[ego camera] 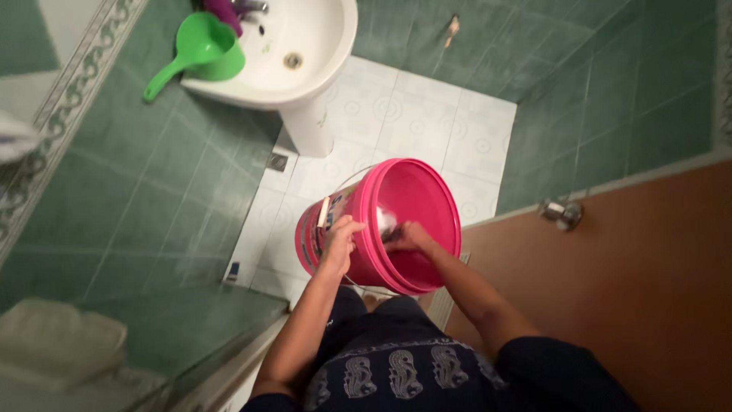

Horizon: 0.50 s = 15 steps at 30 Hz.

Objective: The person empties dirty water from a bucket into a sink, rinses a rag in fresh water, pours liquid detergent onto the rag, and scrubs it by hand under running water in the sink.

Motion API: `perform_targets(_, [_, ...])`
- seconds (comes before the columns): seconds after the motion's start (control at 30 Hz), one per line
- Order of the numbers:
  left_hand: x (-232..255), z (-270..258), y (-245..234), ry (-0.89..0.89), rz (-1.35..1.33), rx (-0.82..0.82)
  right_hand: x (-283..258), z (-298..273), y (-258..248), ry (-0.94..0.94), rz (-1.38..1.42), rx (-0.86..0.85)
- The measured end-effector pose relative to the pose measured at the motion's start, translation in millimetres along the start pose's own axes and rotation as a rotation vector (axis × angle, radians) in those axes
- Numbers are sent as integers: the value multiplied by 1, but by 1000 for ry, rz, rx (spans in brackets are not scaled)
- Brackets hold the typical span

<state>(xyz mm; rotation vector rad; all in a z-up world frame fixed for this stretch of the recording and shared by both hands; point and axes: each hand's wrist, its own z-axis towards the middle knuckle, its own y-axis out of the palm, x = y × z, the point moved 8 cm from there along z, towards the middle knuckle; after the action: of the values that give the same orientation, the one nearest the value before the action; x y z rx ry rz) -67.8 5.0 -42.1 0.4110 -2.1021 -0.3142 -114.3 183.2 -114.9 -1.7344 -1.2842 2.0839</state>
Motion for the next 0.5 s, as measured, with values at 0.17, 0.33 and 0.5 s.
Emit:
perform_targets(0.17, [22, 77, 43, 52, -61, -48, 97, 42, -65, 444, -58, 13])
perform_targets(0.33, [57, 153, 89, -25, -105, -114, 130, 86, -137, 591, 200, 123])
perform_targets(0.5, [82, 238, 129, -143, -58, -173, 168, 142, -216, 174, -34, 452])
